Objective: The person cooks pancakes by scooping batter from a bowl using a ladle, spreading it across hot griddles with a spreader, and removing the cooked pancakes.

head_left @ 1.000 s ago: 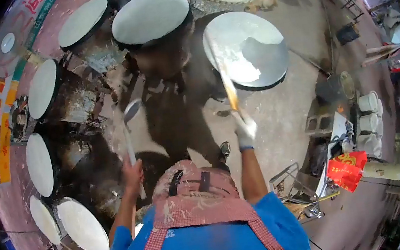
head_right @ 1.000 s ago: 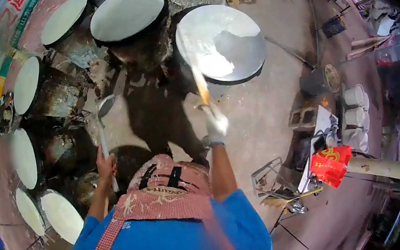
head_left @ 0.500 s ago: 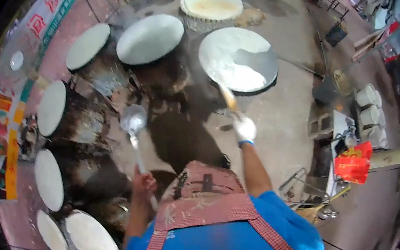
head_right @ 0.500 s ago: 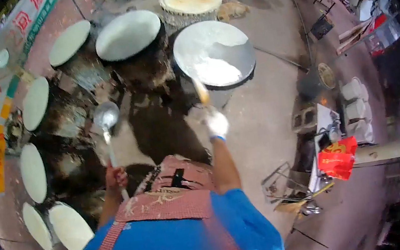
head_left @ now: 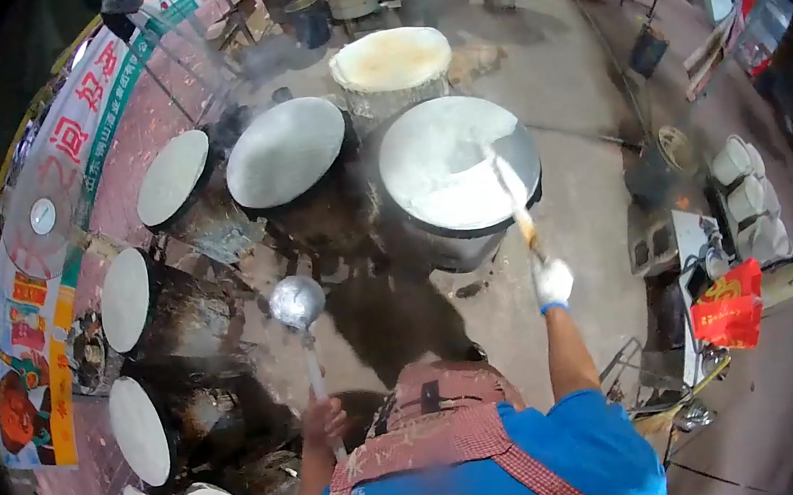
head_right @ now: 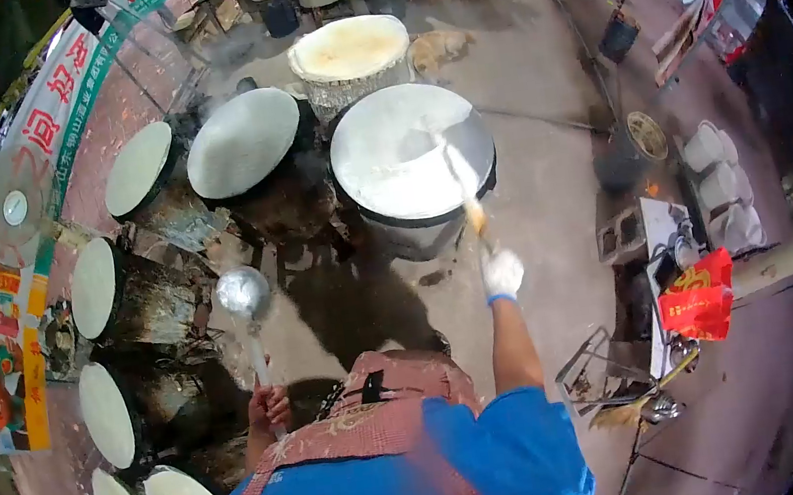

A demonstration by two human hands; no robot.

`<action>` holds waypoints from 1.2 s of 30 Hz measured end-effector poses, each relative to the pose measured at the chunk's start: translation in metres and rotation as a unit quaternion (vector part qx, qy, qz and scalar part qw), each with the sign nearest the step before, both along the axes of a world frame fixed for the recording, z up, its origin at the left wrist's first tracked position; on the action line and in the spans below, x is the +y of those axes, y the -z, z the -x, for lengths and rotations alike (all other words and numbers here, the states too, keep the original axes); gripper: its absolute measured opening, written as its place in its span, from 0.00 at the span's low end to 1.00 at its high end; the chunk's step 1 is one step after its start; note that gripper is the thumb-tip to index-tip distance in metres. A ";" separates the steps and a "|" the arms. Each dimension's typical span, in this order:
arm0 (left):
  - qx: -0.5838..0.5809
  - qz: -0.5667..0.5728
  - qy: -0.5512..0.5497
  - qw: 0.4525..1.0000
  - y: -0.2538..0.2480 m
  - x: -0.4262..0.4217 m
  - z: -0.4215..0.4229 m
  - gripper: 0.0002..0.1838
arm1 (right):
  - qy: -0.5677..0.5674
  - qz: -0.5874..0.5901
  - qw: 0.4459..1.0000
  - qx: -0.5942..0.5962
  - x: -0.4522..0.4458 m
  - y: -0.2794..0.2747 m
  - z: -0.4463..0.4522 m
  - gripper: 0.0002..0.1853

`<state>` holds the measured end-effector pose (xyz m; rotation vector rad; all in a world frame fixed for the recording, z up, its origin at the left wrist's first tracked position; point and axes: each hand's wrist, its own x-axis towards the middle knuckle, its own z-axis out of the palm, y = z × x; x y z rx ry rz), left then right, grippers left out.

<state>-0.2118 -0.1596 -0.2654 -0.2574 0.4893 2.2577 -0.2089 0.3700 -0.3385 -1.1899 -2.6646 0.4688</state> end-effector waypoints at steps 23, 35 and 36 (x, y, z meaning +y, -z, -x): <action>-0.165 0.208 0.015 0.964 -0.012 0.148 0.025 0.08 | -0.029 0.091 0.984 0.147 0.134 -0.009 0.096 0.22; -0.267 0.201 0.013 0.942 0.007 0.098 0.029 0.06 | -0.040 0.350 0.923 0.154 0.048 -0.051 0.088 0.16; -0.207 0.210 0.013 0.955 -0.008 0.092 0.024 0.12 | 0.009 0.357 0.893 0.275 0.059 -0.050 0.078 0.12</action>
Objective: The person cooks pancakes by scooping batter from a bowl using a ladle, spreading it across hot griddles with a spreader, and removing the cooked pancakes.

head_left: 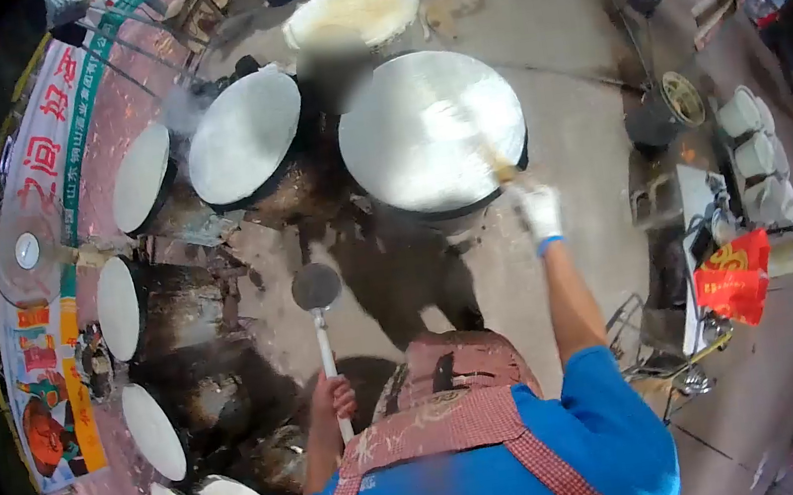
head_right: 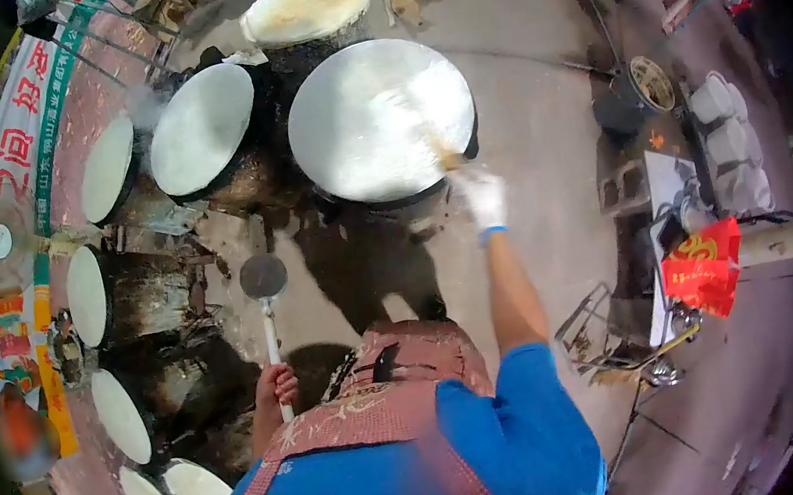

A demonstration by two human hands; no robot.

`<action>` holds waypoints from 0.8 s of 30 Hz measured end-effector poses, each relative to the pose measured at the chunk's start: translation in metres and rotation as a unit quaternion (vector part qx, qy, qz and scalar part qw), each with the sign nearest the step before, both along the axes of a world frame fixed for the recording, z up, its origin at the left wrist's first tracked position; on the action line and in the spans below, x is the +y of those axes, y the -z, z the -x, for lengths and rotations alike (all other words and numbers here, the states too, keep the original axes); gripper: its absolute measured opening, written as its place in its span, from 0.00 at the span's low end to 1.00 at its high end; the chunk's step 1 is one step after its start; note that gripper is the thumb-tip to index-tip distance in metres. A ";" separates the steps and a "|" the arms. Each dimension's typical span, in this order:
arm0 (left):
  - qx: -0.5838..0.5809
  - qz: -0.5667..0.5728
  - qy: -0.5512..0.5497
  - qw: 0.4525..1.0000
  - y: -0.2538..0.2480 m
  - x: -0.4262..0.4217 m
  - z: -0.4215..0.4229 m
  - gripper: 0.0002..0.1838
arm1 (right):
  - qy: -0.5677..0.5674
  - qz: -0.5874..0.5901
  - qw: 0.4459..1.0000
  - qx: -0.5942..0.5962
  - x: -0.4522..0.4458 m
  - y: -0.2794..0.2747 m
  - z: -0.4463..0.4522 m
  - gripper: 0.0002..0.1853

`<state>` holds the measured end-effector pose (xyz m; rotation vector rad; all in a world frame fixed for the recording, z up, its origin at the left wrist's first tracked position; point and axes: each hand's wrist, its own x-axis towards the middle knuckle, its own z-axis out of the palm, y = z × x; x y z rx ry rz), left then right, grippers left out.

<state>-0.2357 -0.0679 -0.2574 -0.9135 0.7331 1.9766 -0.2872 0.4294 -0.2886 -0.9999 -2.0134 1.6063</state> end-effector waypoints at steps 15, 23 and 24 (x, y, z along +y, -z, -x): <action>0.002 -0.231 -0.040 0.972 0.019 -0.029 0.044 0.23 | -0.019 -0.254 0.950 -0.182 0.043 0.023 0.019 0.20; -0.027 -0.108 -0.013 0.994 0.015 0.056 0.147 0.11 | -0.111 -0.407 0.847 -0.324 0.047 0.012 -0.028 0.20; -0.059 -0.123 -0.009 0.991 0.016 0.071 0.164 0.15 | -0.101 -0.423 0.835 -0.336 0.044 0.038 -0.034 0.21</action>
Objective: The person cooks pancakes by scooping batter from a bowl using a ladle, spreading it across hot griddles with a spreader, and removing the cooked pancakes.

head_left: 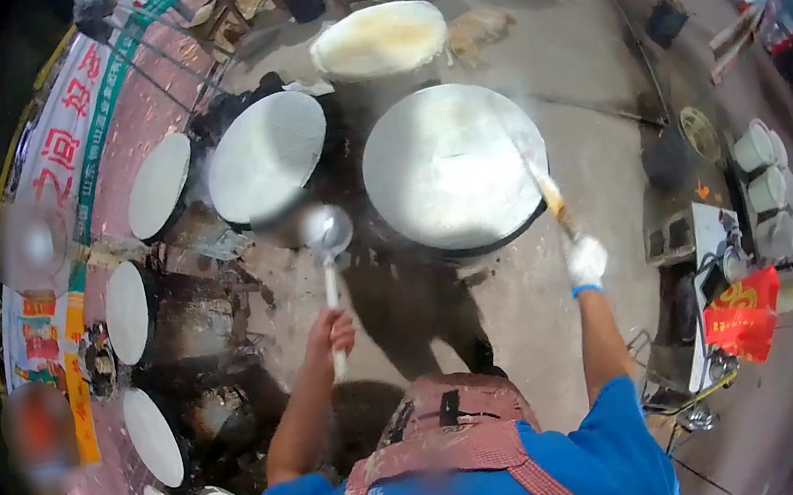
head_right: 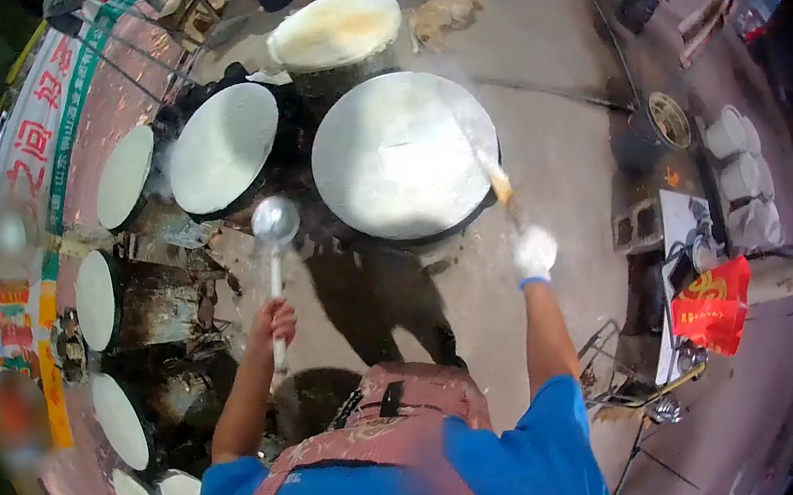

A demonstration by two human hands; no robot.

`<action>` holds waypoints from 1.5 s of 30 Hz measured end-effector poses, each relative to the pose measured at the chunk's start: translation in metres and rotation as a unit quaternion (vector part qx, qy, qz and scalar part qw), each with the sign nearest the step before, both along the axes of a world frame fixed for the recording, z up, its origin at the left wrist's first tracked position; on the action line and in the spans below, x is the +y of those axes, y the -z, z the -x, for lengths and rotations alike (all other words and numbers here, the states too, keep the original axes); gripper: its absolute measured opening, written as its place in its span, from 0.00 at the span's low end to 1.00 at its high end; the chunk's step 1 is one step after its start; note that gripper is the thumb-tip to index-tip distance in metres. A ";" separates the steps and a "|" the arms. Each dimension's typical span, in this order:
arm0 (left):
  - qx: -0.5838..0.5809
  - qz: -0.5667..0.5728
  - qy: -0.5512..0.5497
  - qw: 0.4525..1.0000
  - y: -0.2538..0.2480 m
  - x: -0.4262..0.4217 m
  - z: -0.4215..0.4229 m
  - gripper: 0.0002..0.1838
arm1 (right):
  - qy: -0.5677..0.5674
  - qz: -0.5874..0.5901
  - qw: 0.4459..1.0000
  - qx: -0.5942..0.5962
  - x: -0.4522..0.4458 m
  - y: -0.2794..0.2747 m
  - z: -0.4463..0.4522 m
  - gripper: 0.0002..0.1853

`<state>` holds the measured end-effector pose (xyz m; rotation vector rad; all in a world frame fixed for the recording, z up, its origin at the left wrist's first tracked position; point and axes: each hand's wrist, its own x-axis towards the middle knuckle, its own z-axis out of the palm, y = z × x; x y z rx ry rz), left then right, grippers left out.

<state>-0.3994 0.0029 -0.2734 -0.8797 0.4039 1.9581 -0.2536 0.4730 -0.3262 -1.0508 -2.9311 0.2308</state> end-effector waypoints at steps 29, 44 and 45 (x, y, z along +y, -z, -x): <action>-0.077 -0.201 -0.025 0.976 -0.055 -0.074 0.001 0.15 | -0.180 0.344 0.877 0.284 -0.277 -0.031 0.066 0.23; 0.026 0.000 -0.546 0.837 -0.037 -0.227 -0.166 0.12 | -0.543 0.490 0.676 -0.086 -0.568 -0.084 0.311 0.13; 0.014 0.005 -0.579 0.815 -0.042 -0.230 -0.179 0.12 | -0.597 0.475 0.642 -0.076 -0.598 -0.080 0.307 0.13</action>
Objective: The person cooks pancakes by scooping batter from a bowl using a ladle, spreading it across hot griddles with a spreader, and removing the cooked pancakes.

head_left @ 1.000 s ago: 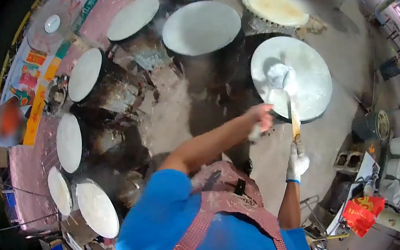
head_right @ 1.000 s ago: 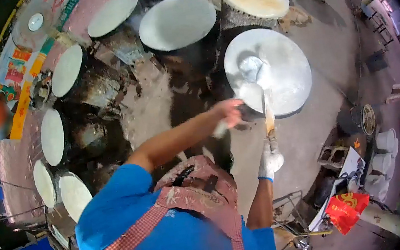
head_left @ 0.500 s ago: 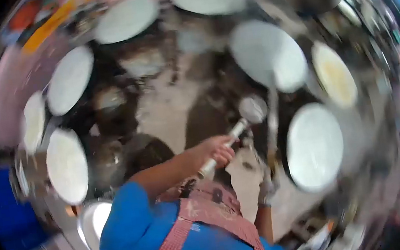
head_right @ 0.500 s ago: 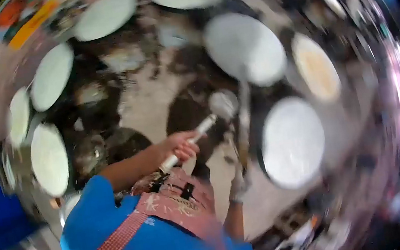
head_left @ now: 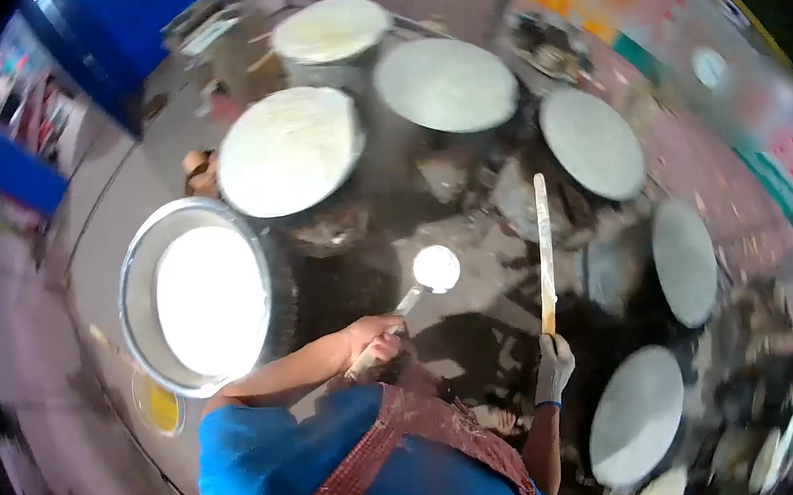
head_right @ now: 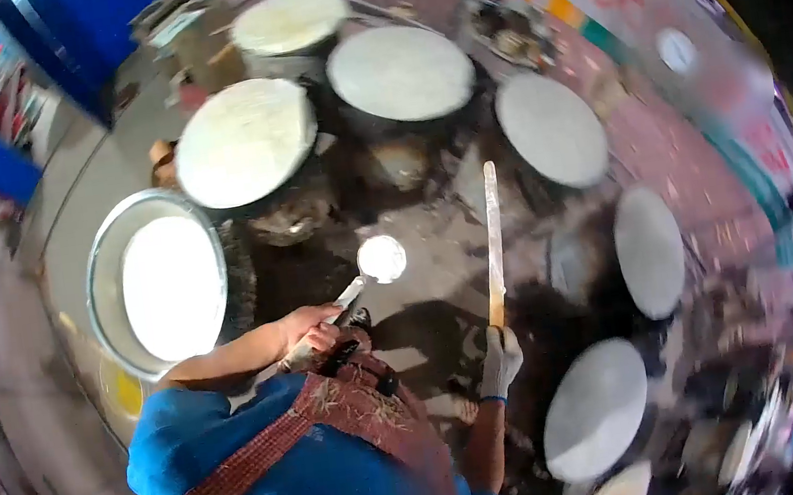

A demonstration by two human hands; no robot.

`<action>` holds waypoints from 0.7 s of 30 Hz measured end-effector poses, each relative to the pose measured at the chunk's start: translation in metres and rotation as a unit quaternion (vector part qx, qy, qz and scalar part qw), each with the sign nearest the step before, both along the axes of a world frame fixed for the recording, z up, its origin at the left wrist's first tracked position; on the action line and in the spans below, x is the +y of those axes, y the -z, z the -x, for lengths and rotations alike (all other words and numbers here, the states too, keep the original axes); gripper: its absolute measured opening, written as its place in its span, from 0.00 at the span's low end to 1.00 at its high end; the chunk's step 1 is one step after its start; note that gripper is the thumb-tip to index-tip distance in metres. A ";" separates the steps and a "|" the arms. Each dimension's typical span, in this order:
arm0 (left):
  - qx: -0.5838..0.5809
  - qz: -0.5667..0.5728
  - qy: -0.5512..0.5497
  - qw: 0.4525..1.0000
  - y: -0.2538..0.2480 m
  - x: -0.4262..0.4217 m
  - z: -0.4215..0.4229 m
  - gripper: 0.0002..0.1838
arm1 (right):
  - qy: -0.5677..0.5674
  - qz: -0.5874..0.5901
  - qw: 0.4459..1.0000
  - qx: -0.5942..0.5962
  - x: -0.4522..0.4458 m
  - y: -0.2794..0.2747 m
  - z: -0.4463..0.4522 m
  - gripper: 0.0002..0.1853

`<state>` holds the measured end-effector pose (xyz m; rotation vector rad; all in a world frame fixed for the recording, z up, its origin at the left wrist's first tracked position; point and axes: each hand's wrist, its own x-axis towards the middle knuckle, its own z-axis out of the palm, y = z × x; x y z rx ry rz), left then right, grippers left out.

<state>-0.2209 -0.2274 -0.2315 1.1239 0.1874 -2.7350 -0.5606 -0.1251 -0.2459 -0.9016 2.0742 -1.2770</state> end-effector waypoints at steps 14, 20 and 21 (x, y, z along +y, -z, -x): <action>0.037 -0.116 -0.462 0.878 -0.020 0.090 -0.046 0.08 | -0.388 -0.208 0.796 0.415 -0.253 -0.004 -0.085 0.24; 0.062 -0.157 -0.580 0.797 -0.020 0.145 0.005 0.12 | -0.651 0.112 0.573 0.484 -0.351 0.000 -0.185 0.19; 0.030 -0.184 -0.593 0.783 -0.039 0.143 0.012 0.13 | -0.672 0.146 0.546 0.479 -0.362 -0.003 -0.207 0.22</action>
